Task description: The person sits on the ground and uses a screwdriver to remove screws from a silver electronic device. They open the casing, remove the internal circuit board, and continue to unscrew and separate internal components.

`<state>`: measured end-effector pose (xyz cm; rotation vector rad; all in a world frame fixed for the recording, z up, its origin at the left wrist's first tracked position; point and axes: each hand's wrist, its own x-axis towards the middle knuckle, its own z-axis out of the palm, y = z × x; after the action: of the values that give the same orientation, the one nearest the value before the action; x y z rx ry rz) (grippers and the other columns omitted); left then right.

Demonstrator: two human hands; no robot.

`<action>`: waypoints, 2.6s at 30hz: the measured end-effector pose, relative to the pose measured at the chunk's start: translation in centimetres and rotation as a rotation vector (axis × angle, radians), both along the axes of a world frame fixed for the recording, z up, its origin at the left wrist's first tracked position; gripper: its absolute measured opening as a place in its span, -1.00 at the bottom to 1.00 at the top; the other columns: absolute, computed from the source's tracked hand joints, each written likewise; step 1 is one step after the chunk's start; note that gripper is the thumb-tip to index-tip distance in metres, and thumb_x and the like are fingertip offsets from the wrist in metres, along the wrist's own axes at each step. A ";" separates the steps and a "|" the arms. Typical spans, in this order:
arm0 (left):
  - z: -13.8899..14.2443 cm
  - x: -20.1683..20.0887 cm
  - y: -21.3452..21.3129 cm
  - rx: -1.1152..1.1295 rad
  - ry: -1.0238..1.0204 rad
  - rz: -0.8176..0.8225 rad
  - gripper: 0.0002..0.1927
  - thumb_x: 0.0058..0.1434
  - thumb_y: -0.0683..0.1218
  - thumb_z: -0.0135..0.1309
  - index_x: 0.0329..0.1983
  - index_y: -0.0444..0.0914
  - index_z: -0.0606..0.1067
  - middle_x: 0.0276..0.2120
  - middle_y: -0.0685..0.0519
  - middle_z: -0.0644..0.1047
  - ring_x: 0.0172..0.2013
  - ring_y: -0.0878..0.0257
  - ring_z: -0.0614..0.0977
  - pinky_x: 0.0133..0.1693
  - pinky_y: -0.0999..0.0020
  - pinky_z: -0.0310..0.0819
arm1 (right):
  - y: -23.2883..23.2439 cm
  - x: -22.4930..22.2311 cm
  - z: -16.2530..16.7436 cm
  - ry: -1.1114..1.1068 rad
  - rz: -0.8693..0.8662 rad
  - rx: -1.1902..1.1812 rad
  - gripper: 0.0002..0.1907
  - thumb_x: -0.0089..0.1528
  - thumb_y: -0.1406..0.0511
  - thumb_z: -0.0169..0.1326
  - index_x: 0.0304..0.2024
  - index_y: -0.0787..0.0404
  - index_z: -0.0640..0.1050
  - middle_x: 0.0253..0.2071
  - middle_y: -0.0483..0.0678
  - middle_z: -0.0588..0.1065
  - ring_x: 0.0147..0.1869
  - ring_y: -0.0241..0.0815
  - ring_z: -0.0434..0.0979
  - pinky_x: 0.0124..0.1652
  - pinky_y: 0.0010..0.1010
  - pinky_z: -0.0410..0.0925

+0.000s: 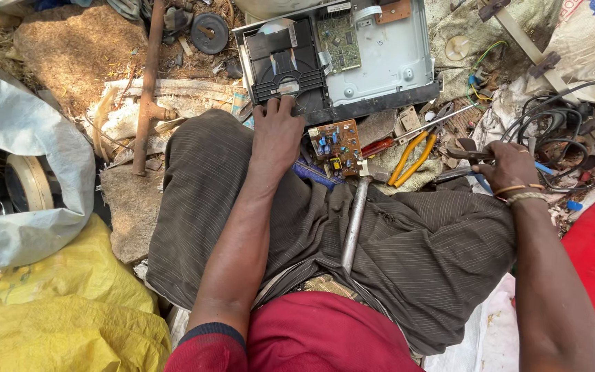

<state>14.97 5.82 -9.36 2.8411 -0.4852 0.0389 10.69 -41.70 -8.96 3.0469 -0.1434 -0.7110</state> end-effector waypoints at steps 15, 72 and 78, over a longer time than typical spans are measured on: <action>3.2 1.0 -0.2 -0.400 0.054 -0.186 -0.76 0.15 -0.22 0.18 -0.10 -0.16 0.59 -0.20 0.05 0.61 -0.06 0.04 0.57 0.09 0.06 0.31 | 7.7 -8.4 12.6 -0.308 -0.546 2.073 -0.27 0.25 0.44 0.20 0.43 0.18 0.22 0.32 0.25 0.38 0.34 0.21 0.38 -0.43 -0.57 0.37; 21.3 -17.0 13.6 -0.164 -0.346 0.230 -0.74 0.32 -0.24 0.23 0.04 -0.12 0.63 -0.10 0.07 0.61 -0.01 0.09 0.56 0.09 0.18 0.43 | 12.7 -0.4 6.7 -0.202 -0.796 1.824 -0.48 0.37 0.30 0.02 0.39 0.11 0.34 0.08 0.12 0.46 0.24 0.10 0.55 0.34 0.07 0.41; 23.7 -35.6 29.3 0.408 0.301 0.807 -0.82 0.35 -0.07 0.16 -0.02 -0.11 0.65 -0.23 -0.04 0.64 -0.19 0.02 0.67 -0.07 0.14 0.55 | 4.2 2.9 -0.4 -0.258 -1.207 1.440 -0.49 0.40 0.19 0.08 0.31 0.26 0.30 0.10 0.16 0.51 0.07 0.05 0.61 0.04 -0.04 0.48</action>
<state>-20.59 35.12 14.32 3.1350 0.8080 -0.3665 13.56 -37.47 -9.34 3.9097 -2.6685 -0.3801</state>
